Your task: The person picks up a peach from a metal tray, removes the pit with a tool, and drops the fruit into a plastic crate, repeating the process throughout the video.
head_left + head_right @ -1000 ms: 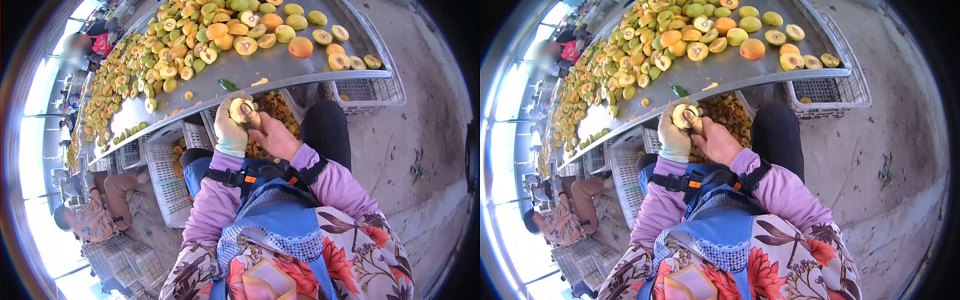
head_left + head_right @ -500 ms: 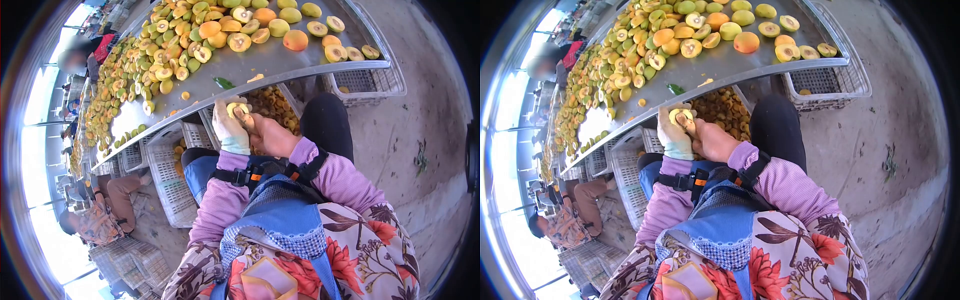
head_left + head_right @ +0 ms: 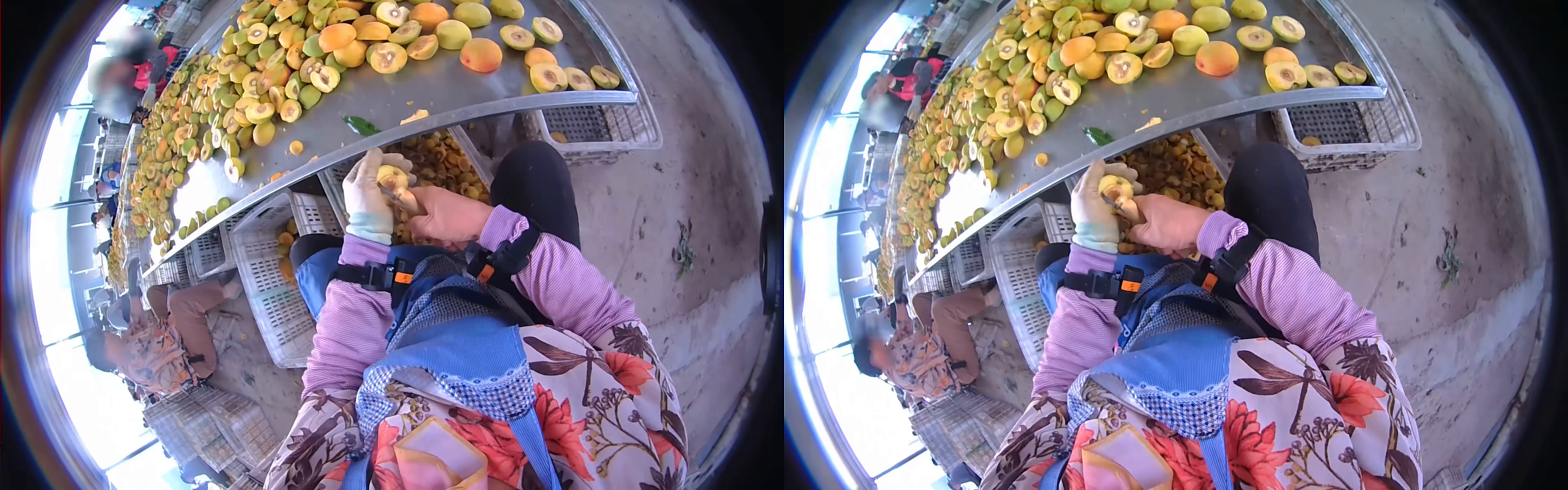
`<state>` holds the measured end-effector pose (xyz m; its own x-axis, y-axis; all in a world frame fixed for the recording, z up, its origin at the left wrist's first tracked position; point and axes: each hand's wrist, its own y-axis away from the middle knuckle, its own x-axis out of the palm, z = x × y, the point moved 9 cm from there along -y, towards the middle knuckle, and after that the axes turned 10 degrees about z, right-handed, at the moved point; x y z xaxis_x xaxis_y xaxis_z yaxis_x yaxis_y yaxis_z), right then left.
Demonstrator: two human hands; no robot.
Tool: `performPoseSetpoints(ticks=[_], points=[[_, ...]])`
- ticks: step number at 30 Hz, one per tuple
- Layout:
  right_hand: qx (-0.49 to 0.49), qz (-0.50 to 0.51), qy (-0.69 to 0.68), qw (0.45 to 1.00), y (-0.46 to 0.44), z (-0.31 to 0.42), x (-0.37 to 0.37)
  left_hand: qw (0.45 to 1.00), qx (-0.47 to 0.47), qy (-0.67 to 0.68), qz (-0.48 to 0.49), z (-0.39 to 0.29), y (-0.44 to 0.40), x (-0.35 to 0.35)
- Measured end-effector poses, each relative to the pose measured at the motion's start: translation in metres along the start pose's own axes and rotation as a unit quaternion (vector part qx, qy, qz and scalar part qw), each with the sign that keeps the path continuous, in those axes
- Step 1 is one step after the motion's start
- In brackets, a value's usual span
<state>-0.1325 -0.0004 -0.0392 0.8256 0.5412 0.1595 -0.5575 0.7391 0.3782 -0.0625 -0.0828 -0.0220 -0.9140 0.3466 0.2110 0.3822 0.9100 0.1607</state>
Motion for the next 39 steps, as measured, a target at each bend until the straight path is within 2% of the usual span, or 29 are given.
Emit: performPoseSetpoints(ticks=[1,3,5,8,12,16,17,19,20,21,22,23,24,25,26,29,30,31,32,34,36,39], points=[[0.011,0.036,-0.059,0.998,0.0,-0.002,0.006,0.999,-0.03,0.023,0.03,0.004,0.0,0.002],[0.033,0.103,-0.177,0.978,0.004,-0.007,0.017,0.997,0.011,-0.059,0.044,-0.001,0.0,-0.001],[0.043,0.124,-0.259,0.957,0.005,-0.015,0.022,0.99,0.039,-0.12,0.059,-0.005,0.001,0.002],[0.043,0.169,-0.343,0.923,0.006,-0.015,0.026,0.983,-0.02,-0.061,0.175,-0.004,0.0,0.013],[0.033,0.214,-0.373,0.902,0.011,-0.011,0.034,0.989,-0.045,0.043,0.136,0.004,0.006,0.012],[0.013,0.216,-0.369,0.904,0.015,-0.002,0.039,0.971,-0.084,0.21,0.077,0.012,0.012,0.01],[0.01,0.23,-0.366,0.902,0.016,-0.001,0.046,0.916,-0.115,0.376,0.083,0.018,0.012,0.013],[0.014,0.226,-0.383,0.896,0.012,-0.007,0.052,0.967,-0.064,0.242,0.045,0.01,0.016,-0.022],[0.03,0.175,-0.216,0.96,0.006,-0.016,0.045,0.984,-0.033,0.174,0.031,-0.004,0.013,-0.034],[0.044,0.109,-0.044,0.992,0.001,-0.022,0.038,0.979,-0.003,0.192,-0.065,-0.02,0.018,-0.064],[0.06,0.031,0.129,0.989,0.0,-0.027,0.024,0.975,0.086,-0.039,-0.2,-0.037,0.027,-0.133],[0.005,-0.016,0.279,0.96,-0.002,-0.029,0.021,0.978,0.098,-0.028,-0.182,-0.048,0.021,-0.171],[-0.047,-0.06,0.421,0.904,0.0,-0.027,0.025,0.877,-0.059,-0.425,-0.217,-0.069,0.024,-0.208],[-0.013,-0.057,0.367,0.928,0.001,-0.028,0.025,0.766,-0.031,-0.597,-0.235,-0.097,0.031,-0.203],[0.018,-0.051,0.31,0.949,0.001,-0.026,0.026,0.621,0.0,-0.744,-0.248,-0.123,0.032,-0.184],[0.029,-0.092,0.276,0.956,0.002,-0.014,0.02,0.818,0.091,-0.566,-0.052,-0.117,-0.04,-0.116],[0.035,-0.108,0.26,0.959,0.002,-0.013,0.015,0.846,0.076,-0.528,0.017,-0.118,-0.051,-0.048],[0.038,-0.123,0.27,0.954,0.007,-0.006,0.012,0.841,0.116,-0.521,0.082,-0.108,-0.073,0.002],[0.031,-0.138,0.265,0.954,0.007,-0.007,0.009,0.812,0.115,-0.546,0.174,-0.095,-0.092,0.058],[0.019,-0.168,0.253,0.953,0.008,-0.011,-0.001,0.728,0.178,-0.601,0.277,-0.065,-0.12,0.152],[0.014,-0.187,0.246,0.951,0.016,-0.007,-0.013,0.69,0.223,-0.63,0.277,-0.035,-0.146,0.208],[-0.021,-0.235,0.23,0.944,0.024,-0.005,-0.027,0.557,0.254,-0.744,0.268,0.017,-0.178,0.233]])
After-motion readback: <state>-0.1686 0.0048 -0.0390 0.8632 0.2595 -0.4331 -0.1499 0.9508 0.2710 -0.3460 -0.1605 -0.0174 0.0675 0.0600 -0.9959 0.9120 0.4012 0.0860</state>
